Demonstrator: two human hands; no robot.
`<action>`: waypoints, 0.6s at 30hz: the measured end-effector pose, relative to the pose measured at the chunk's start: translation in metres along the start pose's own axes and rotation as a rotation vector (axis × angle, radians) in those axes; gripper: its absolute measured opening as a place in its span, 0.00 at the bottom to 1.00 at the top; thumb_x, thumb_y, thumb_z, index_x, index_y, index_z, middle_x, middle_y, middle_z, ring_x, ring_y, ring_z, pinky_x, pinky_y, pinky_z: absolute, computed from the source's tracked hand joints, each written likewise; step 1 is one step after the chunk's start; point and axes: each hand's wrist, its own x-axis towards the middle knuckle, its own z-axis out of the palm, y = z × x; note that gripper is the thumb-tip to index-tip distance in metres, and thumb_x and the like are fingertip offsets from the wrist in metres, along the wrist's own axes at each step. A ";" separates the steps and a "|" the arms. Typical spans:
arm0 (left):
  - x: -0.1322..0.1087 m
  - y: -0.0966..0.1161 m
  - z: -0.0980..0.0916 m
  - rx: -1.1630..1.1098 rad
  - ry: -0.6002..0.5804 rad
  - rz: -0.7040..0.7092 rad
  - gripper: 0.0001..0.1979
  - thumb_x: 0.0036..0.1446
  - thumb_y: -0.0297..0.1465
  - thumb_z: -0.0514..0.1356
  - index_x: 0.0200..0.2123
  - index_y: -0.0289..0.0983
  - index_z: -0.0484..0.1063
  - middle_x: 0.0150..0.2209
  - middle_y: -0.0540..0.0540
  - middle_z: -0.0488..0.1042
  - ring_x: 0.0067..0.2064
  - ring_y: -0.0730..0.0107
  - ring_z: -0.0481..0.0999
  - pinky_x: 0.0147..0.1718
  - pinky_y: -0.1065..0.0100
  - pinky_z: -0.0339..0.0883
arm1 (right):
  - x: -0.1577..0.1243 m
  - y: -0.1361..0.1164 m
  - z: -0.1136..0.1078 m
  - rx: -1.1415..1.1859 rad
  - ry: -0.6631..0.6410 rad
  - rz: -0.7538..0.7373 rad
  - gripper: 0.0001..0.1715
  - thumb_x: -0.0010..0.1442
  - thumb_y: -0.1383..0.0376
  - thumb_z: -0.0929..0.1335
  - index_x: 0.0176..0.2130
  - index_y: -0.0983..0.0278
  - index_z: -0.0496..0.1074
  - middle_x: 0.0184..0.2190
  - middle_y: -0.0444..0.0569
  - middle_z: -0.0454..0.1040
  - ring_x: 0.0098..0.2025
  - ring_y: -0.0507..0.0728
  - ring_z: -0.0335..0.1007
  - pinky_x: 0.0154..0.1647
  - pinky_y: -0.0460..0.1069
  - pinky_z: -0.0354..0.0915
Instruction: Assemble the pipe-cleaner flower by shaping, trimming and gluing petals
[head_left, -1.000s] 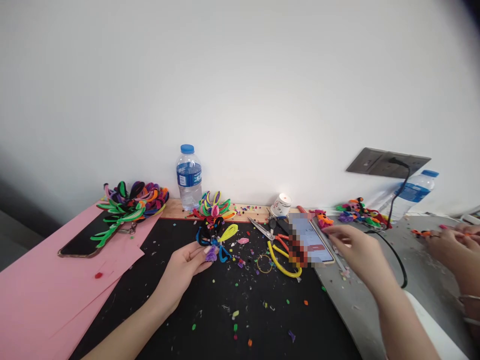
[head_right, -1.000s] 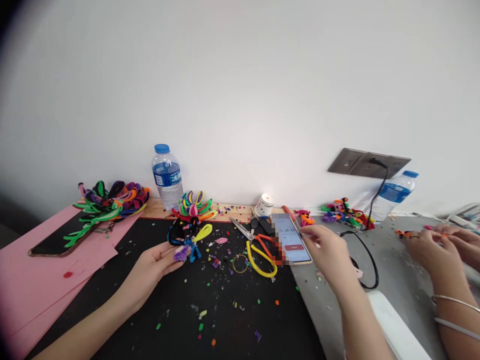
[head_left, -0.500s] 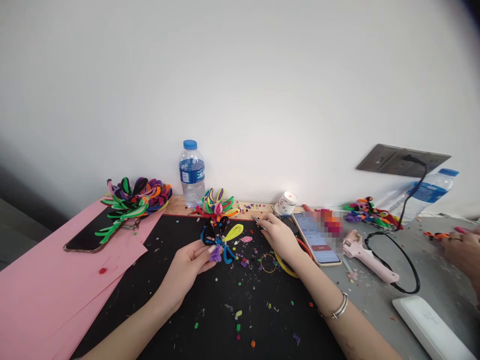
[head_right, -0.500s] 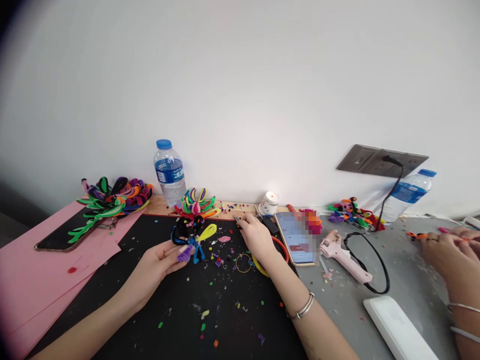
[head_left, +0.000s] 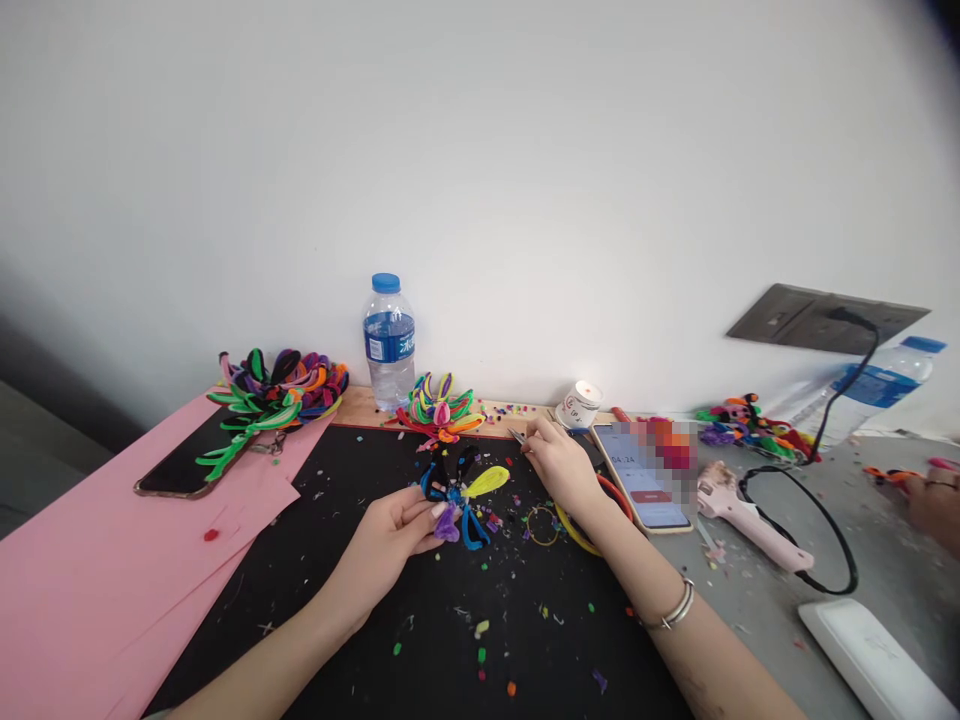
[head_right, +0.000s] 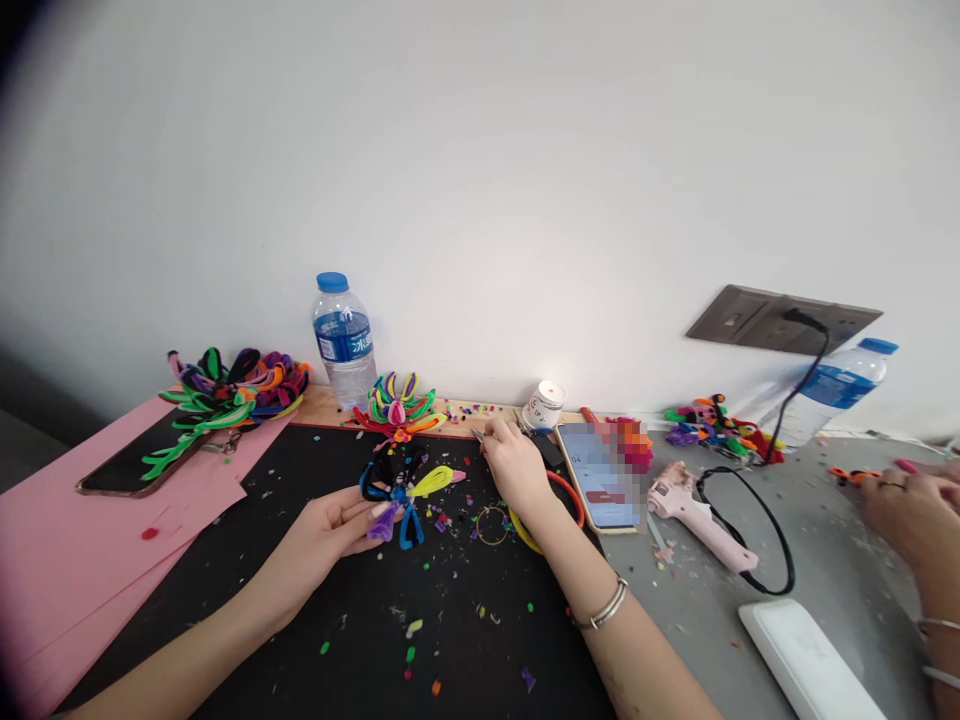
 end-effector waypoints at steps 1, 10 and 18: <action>0.000 -0.001 0.000 0.002 -0.005 0.000 0.17 0.47 0.40 0.60 0.37 0.34 0.72 0.38 0.43 0.77 0.42 0.63 0.74 0.44 0.63 0.66 | -0.001 0.001 0.000 0.011 0.007 0.004 0.11 0.58 0.70 0.60 0.30 0.63 0.69 0.38 0.51 0.66 0.39 0.56 0.63 0.37 0.50 0.63; 0.000 -0.002 0.001 0.040 -0.031 -0.038 0.15 0.49 0.38 0.59 0.39 0.36 0.71 0.37 0.46 0.77 0.41 0.65 0.74 0.43 0.65 0.66 | -0.017 -0.010 -0.018 0.450 0.271 0.143 0.08 0.56 0.69 0.63 0.30 0.61 0.71 0.36 0.48 0.65 0.39 0.55 0.64 0.39 0.50 0.63; -0.001 -0.006 0.004 0.030 -0.093 -0.026 0.13 0.51 0.37 0.58 0.37 0.36 0.72 0.32 0.48 0.77 0.37 0.66 0.75 0.42 0.64 0.66 | -0.031 -0.043 -0.040 0.569 0.411 0.154 0.08 0.55 0.70 0.64 0.31 0.60 0.72 0.35 0.48 0.64 0.37 0.54 0.64 0.34 0.50 0.63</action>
